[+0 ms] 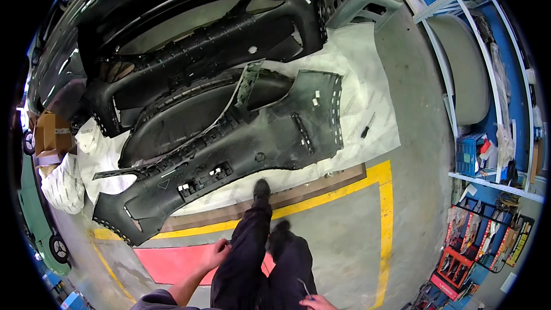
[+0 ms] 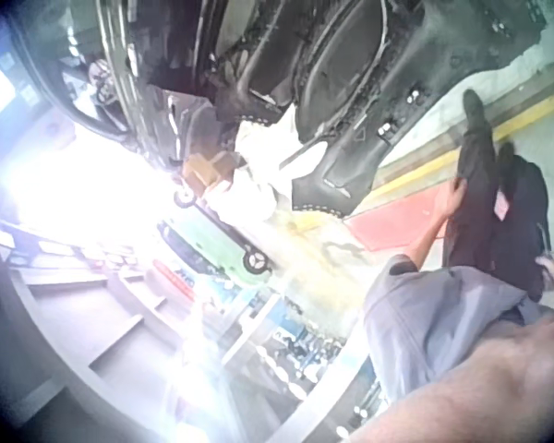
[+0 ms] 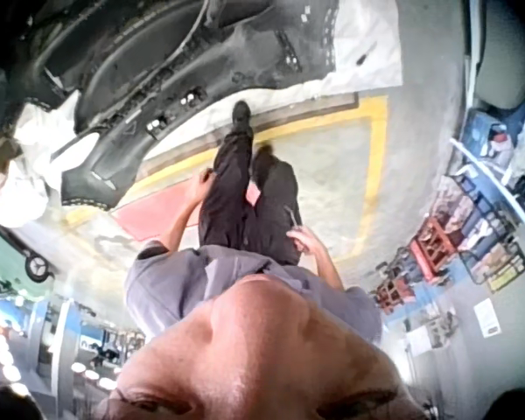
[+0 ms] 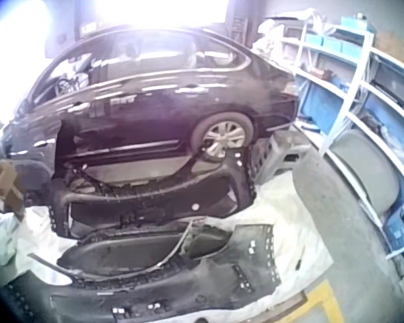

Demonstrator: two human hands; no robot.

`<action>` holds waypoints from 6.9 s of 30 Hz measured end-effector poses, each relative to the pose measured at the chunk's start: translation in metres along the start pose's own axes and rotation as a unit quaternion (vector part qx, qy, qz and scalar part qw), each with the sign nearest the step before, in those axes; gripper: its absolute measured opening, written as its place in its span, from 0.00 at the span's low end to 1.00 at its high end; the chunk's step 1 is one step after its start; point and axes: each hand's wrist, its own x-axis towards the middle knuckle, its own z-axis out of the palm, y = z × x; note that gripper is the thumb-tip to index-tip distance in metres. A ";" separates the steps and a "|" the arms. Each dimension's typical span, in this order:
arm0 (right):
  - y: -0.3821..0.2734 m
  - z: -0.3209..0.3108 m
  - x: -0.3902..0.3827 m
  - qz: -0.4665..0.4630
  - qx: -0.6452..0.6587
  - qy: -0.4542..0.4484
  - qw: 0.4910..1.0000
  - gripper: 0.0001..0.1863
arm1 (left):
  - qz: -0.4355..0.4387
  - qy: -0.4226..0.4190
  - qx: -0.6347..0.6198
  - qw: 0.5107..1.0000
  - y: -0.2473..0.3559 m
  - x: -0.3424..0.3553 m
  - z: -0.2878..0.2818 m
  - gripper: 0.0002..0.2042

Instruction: The person uses a blue-handled pry tool to remove a black plastic trim piece from a car's interior panel. They repeatedly pry along the edges to release clips, then lift and set the trim aside.

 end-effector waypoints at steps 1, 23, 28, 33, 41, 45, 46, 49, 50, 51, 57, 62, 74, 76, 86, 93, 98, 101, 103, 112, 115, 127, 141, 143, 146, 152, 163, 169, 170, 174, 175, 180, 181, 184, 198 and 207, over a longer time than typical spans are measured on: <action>-0.011 -0.012 -0.015 0.000 -0.025 -0.014 1.000 0.15 | 0.010 0.013 -0.027 0.999 0.011 0.024 0.005 0.20; -0.537 -0.314 0.329 -0.508 -0.172 0.150 0.831 0.16 | 0.293 0.067 0.098 0.949 0.099 0.650 0.130 0.15; -0.547 -0.308 0.364 -0.525 -0.153 0.102 0.831 0.11 | 0.318 0.135 0.059 0.937 0.094 0.653 0.187 0.12; -0.552 -0.288 0.364 -0.522 -0.202 0.041 0.828 0.13 | 0.290 0.216 0.012 0.932 0.103 0.633 0.216 0.13; -0.532 -0.306 0.396 -0.502 -0.164 0.043 0.848 0.16 | 0.330 0.292 -0.085 0.894 0.144 0.683 0.164 0.20; -0.504 -0.318 0.398 -0.494 -0.155 0.056 0.854 0.16 | 0.268 0.454 -0.001 0.850 0.192 0.694 0.140 0.32; -0.499 -0.322 0.398 -0.495 -0.155 0.060 0.853 0.16 | 0.266 0.459 0.041 0.847 0.201 0.696 0.141 0.32; -0.491 -0.324 0.395 -0.492 -0.145 0.075 0.855 0.15 | 0.250 0.453 0.132 0.845 0.220 0.701 0.144 0.33; -0.489 -0.322 0.393 -0.495 -0.139 0.079 0.854 0.15 | 0.240 0.440 0.145 0.853 0.225 0.701 0.142 0.33; -0.489 -0.320 0.390 -0.499 -0.134 0.082 0.852 0.14 | 0.230 0.427 0.157 0.860 0.229 0.702 0.139 0.32; -0.518 -0.286 0.341 -0.521 -0.202 0.084 0.825 0.13 | 0.308 0.402 0.067 0.860 0.213 0.708 0.131 0.24; -0.588 -0.250 0.286 -0.588 -0.456 0.267 0.612 0.18 | 0.295 0.330 0.014 0.897 0.210 0.670 0.147 0.23; -0.626 -0.243 0.294 -0.593 -0.374 0.379 0.604 0.19 | 0.298 0.321 -0.059 0.897 0.196 0.670 0.162 0.25; -0.632 -0.261 0.305 -0.650 -0.290 0.400 0.578 0.20 | 0.308 0.325 -0.066 0.892 0.193 0.671 0.162 0.26; -0.623 -0.236 0.314 -0.621 -0.342 0.395 0.585 0.19 | 0.257 0.326 -0.009 0.910 0.179 0.661 0.158 0.32; -0.606 -0.216 0.325 -0.561 -0.449 0.426 0.549 0.18 | 0.214 0.209 -0.017 0.954 0.153 0.636 0.171 0.27; -0.598 -0.233 0.329 -0.606 -0.493 0.431 0.452 0.16 | 0.192 0.198 -0.010 0.961 0.155 0.631 0.190 0.28; -0.593 -0.230 0.326 -0.604 -0.512 0.417 0.446 0.13 | 0.229 0.229 0.004 0.946 0.146 0.630 0.209 0.29; -0.587 -0.229 0.327 -0.593 -0.509 0.413 0.468 0.12 | 0.239 0.231 0.012 0.943 0.146 0.632 0.216 0.29; -0.598 -0.218 0.337 -0.574 -0.525 0.398 0.486 0.14 | 0.226 0.227 -0.038 0.947 0.144 0.633 0.222 0.27; -0.602 -0.214 0.334 -0.554 -0.514 0.376 0.536 0.16 | 0.223 0.227 -0.035 0.948 0.147 0.631 0.222 0.27; -0.598 -0.222 0.342 -0.518 -0.457 0.341 0.637 0.23 | 0.225 0.219 -0.050 0.948 0.146 0.632 0.226 0.26; -0.576 -0.224 0.369 -0.504 -0.423 0.281 0.699 0.25 | 0.231 0.242 -0.056 0.941 0.145 0.632 0.236 0.26; -0.582 -0.217 0.362 -0.436 -0.340 0.201 0.809 0.27 | 0.233 0.254 -0.068 0.936 0.145 0.632 0.238 0.26; -0.591 -0.222 0.360 -0.376 -0.358 0.204 0.830 0.30 | 0.238 0.281 -0.082 0.926 0.148 0.633 0.247 0.27; -0.601 -0.219 0.353 -0.430 -0.512 0.274 0.691 0.32 | 0.254 0.290 -0.095 0.918 0.147 0.636 0.254 0.28; -0.624 -0.198 0.325 -0.382 -0.679 0.339 0.527 0.25 | 0.218 0.287 -0.094 0.928 0.150 0.635 0.252 0.28; -0.637 -0.191 0.311 -0.367 -0.752 0.336 0.432 0.24 | 0.209 0.287 -0.078 0.932 0.150 0.632 0.250 0.28; -0.641 -0.185 0.305 -0.353 -0.765 0.340 0.418 0.24 | 0.211 0.286 -0.072 0.932 0.151 0.632 0.250 0.28; -0.653 -0.162 0.285 -0.355 -0.801 0.334 0.348 0.24 | 0.214 0.293 -0.067 0.930 0.151 0.633 0.248 0.29; -0.654 -0.158 0.284 -0.348 -0.805 0.338 0.343 0.24 | 0.214 0.293 -0.067 0.929 0.151 0.632 0.248 0.29; -0.654 -0.151 0.282 -0.335 -0.822 0.339 0.312 0.24 | 0.224 0.292 -0.064 0.927 0.151 0.633 0.248 0.29; -0.657 -0.150 0.283 -0.346 -0.824 0.331 0.304 0.23 | 0.225 0.296 -0.063 0.926 0.151 0.633 0.248 0.29; -0.662 -0.144 0.280 -0.366 -0.837 0.308 0.265 0.20 | 0.226 0.292 -0.064 0.927 0.151 0.632 0.246 0.29; -0.682 -0.118 0.272 -0.297 -0.864 0.307 0.267 0.27 | 0.259 0.249 -0.033 0.932 0.148 0.645 0.238 0.29; -0.693 -0.114 0.270 -0.245 -0.866 0.324 0.291 0.29 | 0.228 0.209 -0.028 0.951 0.146 0.645 0.216 0.26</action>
